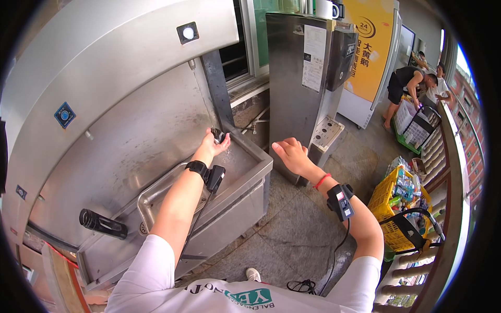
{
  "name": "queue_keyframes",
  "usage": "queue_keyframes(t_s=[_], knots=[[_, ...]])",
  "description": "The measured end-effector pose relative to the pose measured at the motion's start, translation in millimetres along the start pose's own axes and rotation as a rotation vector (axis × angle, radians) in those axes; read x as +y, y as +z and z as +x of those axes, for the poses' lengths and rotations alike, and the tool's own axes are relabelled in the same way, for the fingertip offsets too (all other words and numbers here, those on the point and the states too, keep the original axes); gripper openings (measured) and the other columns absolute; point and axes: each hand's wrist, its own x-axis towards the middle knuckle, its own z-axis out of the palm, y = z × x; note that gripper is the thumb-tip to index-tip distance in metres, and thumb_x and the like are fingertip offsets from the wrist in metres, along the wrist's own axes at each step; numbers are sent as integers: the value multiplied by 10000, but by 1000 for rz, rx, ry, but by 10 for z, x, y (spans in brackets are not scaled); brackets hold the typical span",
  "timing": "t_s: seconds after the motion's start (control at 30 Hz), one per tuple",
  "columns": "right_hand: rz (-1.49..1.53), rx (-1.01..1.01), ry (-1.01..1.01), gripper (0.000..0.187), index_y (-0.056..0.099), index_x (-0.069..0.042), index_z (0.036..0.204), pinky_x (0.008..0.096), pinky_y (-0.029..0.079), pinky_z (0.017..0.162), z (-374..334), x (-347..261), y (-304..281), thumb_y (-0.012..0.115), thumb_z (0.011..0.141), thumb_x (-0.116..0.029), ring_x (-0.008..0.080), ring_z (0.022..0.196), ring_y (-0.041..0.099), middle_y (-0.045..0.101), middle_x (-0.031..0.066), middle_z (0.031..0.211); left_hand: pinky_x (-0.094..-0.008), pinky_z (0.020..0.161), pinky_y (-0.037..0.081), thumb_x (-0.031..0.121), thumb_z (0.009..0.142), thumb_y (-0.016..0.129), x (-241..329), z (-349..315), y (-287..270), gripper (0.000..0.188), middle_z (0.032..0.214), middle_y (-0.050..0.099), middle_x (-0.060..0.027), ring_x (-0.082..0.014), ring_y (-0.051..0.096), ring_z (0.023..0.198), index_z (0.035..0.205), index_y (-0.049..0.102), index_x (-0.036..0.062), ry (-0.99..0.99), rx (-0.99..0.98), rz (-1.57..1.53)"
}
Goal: The recorder washes their hands and fills a water bottle at a public water dispenser.
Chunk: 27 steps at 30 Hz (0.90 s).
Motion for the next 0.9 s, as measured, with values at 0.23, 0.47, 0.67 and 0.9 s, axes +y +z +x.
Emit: queue_keyframes(t_s=[0.23, 0.47, 0.67, 0.9], knots=[[66, 25, 47, 549, 668, -76, 1077, 465, 332, 966, -147, 238, 107, 357, 968, -515, 285, 1172, 459, 569, 143, 1158, -345, 590, 541, 370, 773, 737, -183, -178, 157, 552, 1063, 473, -143, -290, 495, 871, 1095, 433, 41, 367, 92, 607], [76, -43, 51, 560, 676, -40, 1040, 459, 335, 954, -160, 303, 148, 376, 966, -507, 291, 1175, 460, 582, 140, 1140, -420, 899, 445, 636, 666, 695, -102, -586, 134, 1002, 1295, 496, -231, -362, 500, 1169, 1359, 368, -11, 676, 142, 2241], [40, -82, 54, 578, 672, -21, 1036, 454, 332, 959, -209, 350, 214, 378, 963, -513, 294, 1177, 459, 562, 142, 1169, -450, 896, 468, 686, 797, 505, -178, -585, 186, 841, 1210, 566, -213, -351, 531, 1137, 1307, 446, 20, 690, 204, 2550], [64, -91, 83, 583, 679, -32, 1028, 445, 318, 976, -289, 391, 298, 388, 952, -531, 288, 1177, 458, 563, 140, 1170, -315, 481, 430, 598, 872, 486, 54, -86, -175, 514, 893, 469, -125, -235, 469, 686, 987, 463, 98, -58, 46, 628]])
